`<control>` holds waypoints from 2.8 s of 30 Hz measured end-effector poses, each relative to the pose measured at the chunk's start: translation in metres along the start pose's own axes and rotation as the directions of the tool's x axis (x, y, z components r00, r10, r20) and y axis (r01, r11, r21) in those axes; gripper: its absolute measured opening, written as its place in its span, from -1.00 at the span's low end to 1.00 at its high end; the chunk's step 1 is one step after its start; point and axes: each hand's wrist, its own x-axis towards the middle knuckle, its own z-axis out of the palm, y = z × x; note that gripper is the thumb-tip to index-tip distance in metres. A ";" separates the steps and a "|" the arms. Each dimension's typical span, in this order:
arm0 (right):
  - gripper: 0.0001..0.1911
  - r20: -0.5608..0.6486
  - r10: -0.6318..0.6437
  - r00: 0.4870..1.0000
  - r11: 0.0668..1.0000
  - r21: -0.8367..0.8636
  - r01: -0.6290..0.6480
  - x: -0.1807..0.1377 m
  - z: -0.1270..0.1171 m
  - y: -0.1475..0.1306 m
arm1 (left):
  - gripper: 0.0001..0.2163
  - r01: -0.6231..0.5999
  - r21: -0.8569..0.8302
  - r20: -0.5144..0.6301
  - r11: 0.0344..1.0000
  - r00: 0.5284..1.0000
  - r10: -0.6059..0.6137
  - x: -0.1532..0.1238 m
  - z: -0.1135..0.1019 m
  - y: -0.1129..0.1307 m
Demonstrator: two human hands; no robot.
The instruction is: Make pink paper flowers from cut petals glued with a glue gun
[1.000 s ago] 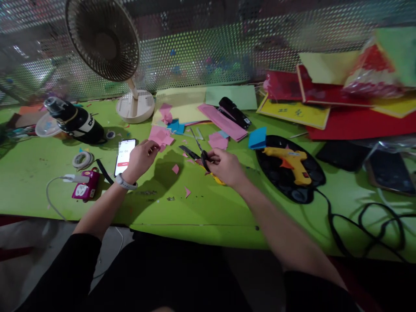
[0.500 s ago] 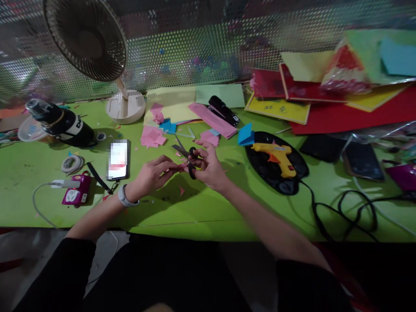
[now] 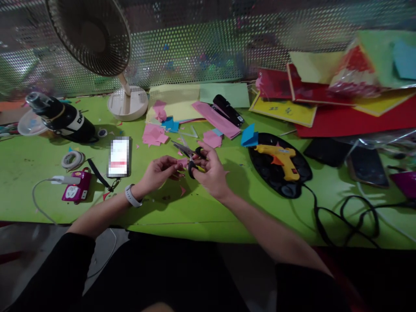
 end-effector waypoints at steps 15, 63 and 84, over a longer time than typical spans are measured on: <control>-0.42 0.307 0.255 0.917 0.963 -0.162 -0.214 -0.001 -0.008 0.001 | -0.79 0.077 -0.219 -0.048 0.973 0.995 -0.089 -0.001 -0.009 0.018; -0.48 0.431 0.223 0.874 0.963 -0.235 -0.130 -0.003 -0.002 -0.019 | -0.78 0.064 -0.303 -0.120 0.951 0.987 -0.104 -0.003 -0.005 0.025; -0.54 0.399 0.239 0.885 0.953 -0.272 -0.135 0.000 -0.010 -0.010 | -0.78 0.086 0.043 0.011 0.995 0.996 -0.086 0.008 -0.036 0.041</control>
